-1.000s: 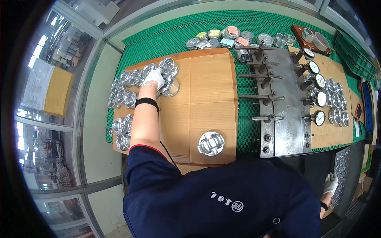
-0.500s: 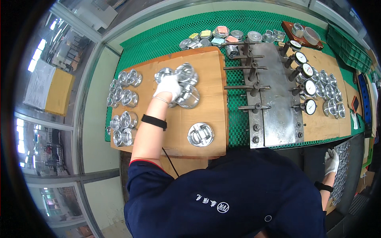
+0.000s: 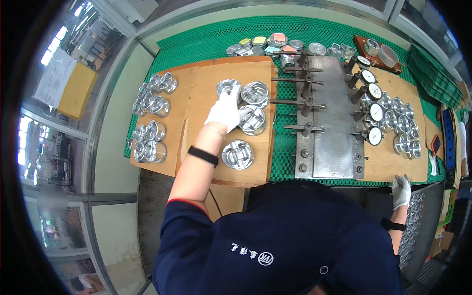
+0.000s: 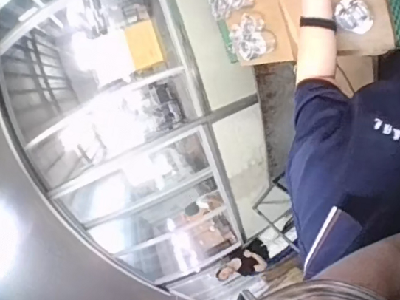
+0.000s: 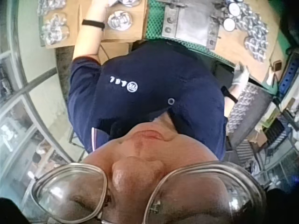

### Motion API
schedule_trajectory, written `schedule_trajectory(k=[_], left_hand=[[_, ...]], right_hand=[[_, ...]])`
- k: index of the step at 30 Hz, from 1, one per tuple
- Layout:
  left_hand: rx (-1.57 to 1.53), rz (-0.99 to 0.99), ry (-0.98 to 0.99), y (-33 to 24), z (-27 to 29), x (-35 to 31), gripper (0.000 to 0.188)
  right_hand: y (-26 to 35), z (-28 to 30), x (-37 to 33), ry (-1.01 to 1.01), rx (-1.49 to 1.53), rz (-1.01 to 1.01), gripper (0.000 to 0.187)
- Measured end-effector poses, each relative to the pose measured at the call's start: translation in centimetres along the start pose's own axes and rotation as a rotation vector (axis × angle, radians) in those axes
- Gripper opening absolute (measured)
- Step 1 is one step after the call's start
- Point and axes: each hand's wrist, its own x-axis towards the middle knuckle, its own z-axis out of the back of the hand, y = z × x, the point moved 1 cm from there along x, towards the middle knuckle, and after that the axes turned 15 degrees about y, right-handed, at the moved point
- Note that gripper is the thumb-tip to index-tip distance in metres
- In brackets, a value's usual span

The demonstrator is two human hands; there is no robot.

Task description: The recorder is inspecting and measuring pistons at a workbench using dial gauges, then sorting and packing them into a bin.

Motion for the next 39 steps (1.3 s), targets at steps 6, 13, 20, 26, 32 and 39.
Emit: schedule_trajectory(k=[6,13,20,26,32,39], left_hand=[[0.021,-0.115,-0.18,-0.5,1.2,-7.2,0.051],[0.162,-0.077,-0.175,-4.5,-5.0,-14.9,0.037],[-0.037,0.246,-0.246,-5.2,-8.6,-11.5,0.03],[-0.386,0.322,-0.127,-6.3,-4.9,-15.4,0.047],[-0.494,0.223,-0.212,-8.9,-2.7,-17.8,0.059],[-0.499,0.18,-0.165,-9.9,-1.8,-19.1,0.061]], right_hand=[[7.6,-9.5,-1.4,0.141,-0.065,0.056,0.054],[14.3,-20.6,-1.1,0.507,-0.154,0.395,0.041],[16.7,-26.6,-1.1,0.807,-0.156,0.461,0.054],[17.8,-31.2,-4.0,1.111,-0.36,0.343,0.055],[17.1,-34.5,-6.0,1.106,-0.299,0.325,0.059],[16.6,-34.8,-6.4,1.093,-0.395,0.381,0.058]])
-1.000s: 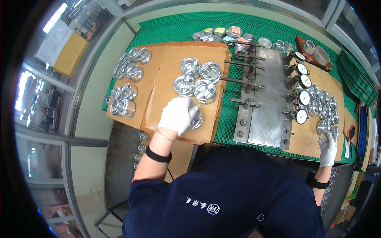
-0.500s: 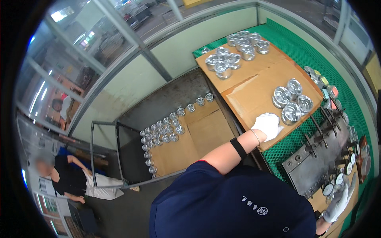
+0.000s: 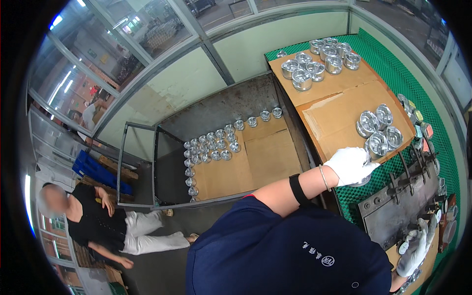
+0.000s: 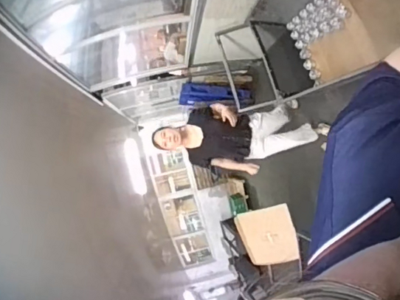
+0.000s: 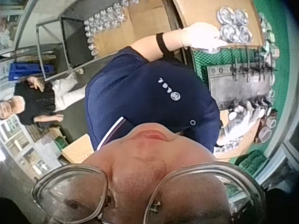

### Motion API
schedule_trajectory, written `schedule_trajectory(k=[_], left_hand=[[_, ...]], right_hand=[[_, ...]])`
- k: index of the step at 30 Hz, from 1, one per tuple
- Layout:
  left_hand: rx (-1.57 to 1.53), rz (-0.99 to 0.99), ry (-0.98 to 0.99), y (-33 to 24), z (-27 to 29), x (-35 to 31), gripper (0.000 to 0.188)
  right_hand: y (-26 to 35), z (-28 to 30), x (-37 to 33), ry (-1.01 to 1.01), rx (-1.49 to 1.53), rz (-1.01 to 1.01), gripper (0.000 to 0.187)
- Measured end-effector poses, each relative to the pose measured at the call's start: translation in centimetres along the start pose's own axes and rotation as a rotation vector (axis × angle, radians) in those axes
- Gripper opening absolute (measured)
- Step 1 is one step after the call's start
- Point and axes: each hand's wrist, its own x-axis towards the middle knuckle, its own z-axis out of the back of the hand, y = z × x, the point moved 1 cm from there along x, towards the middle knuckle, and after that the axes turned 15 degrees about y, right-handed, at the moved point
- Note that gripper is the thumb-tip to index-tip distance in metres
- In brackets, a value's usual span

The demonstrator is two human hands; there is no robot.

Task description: The recorder is inspecting and measuring pistons at a workbench using dial gauges, then sorting and packing them into a bin.

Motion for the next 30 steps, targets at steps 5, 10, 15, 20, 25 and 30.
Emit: schedule_trajectory(k=[5,10,15,20,25,30], left_hand=[[0.032,-0.006,0.018,0.0,0.1,0.1,0.06],[0.034,-0.018,0.043,-0.2,-0.2,0.4,0.06],[0.06,-0.033,0.043,0.1,-0.4,0.9,0.059],[0.045,-0.036,0.093,-0.4,-0.1,0.9,0.06],[0.045,-0.053,0.093,0.0,0.0,0.6,0.061],[0.07,-0.034,0.099,0.1,-0.4,0.6,0.061]], right_hand=[[0.2,0.4,-1.1,0.018,0.059,-0.03,0.057],[0.1,0.1,-1.6,-0.052,0.073,-0.038,0.056],[-1.8,1.3,-1.6,0.038,-0.468,0.306,0.056],[0.2,0.4,-1.9,-0.034,0.098,-0.018,0.048],[-2.0,1.5,-1.9,-0.04,-0.21,0.124,0.061],[-0.5,0.0,-2.0,-0.02,-0.011,0.039,0.061]])
